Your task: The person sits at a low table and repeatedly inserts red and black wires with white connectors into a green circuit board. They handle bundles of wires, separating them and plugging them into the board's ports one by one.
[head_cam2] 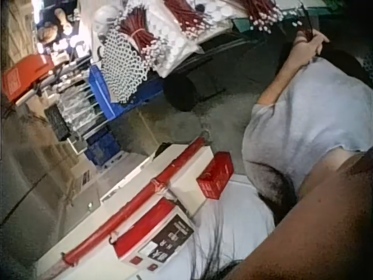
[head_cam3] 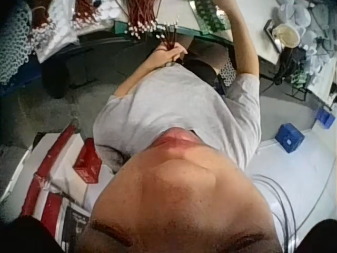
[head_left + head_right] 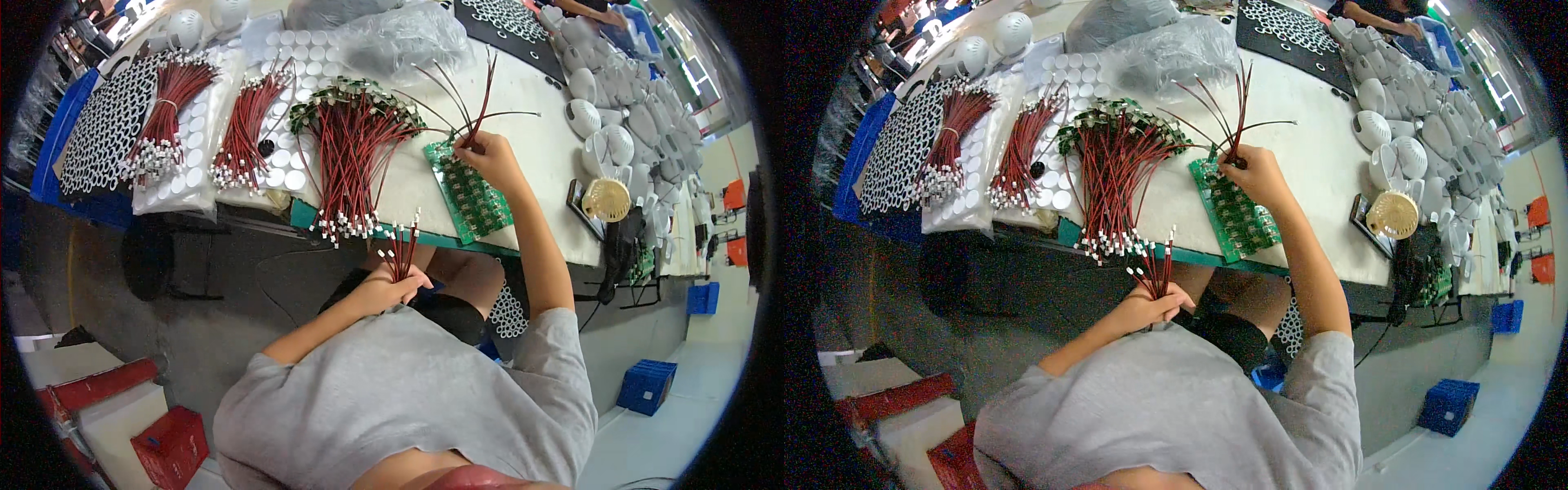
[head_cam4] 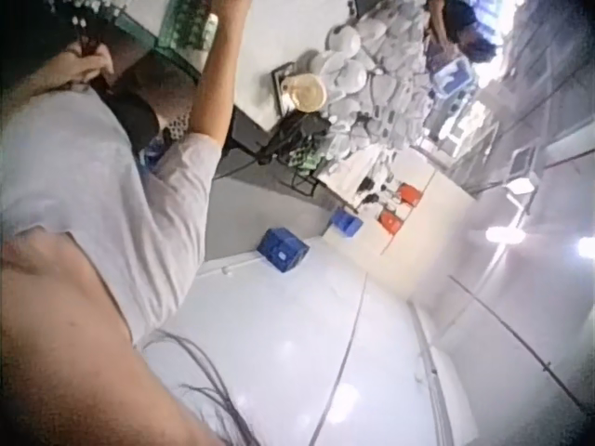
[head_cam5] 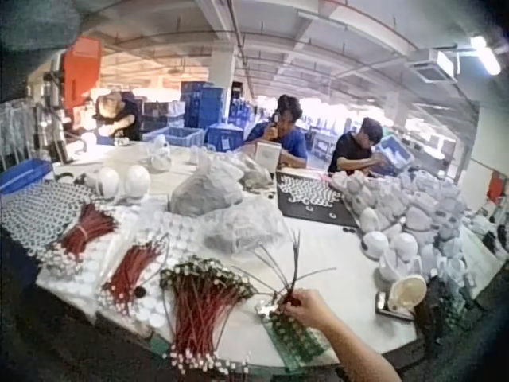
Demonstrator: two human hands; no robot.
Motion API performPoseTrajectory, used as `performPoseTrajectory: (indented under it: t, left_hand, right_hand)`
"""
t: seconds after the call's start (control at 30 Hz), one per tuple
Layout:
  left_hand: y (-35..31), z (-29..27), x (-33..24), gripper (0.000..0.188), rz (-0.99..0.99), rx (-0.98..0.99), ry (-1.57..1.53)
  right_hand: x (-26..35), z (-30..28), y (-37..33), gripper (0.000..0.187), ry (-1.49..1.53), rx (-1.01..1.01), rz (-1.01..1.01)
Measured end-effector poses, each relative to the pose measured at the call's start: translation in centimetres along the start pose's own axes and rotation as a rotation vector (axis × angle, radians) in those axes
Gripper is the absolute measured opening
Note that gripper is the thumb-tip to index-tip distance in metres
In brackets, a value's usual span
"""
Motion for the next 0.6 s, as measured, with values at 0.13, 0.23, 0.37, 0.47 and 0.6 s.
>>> performPoseTrajectory:
  t: [0.13,0.23,0.37,0.47,0.6]
  left_hand:
    - [0.05,-0.04,0.03,0.023,-0.026,0.016,-0.034]
    - [0.22,-0.23,0.26,0.023,-0.039,0.016,-0.016]
    - [0.26,-0.14,0.3,0.023,-0.007,0.017,-0.024]
    - [0.22,-0.14,0.15,0.022,-0.005,0.009,-0.025]
    - [0.11,-0.12,-0.16,0.022,-0.025,-0.001,-0.019]
  right_hand:
    - [0.13,0.69,0.02,0.008,-0.055,0.0,-0.096]
    - [-0.31,0.91,0.04,0.009,-0.081,0.04,-0.001]
    - [-0.56,1.04,0.28,0.014,-0.112,0.012,-0.166]
    - [-0.26,0.98,0.26,0.013,-0.121,-0.021,-0.207]
    - [0.14,1.19,0.29,0.013,-0.033,-0.031,-0.192]
Point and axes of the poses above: each hand's wrist, its own y-axis towards the middle knuckle, its own z-axis out of the palm, x = y × z, the point moved 4 cm from there along y, towards the middle knuckle, and after that the axes turned 3 degrees about x, right-handed, at the moved point
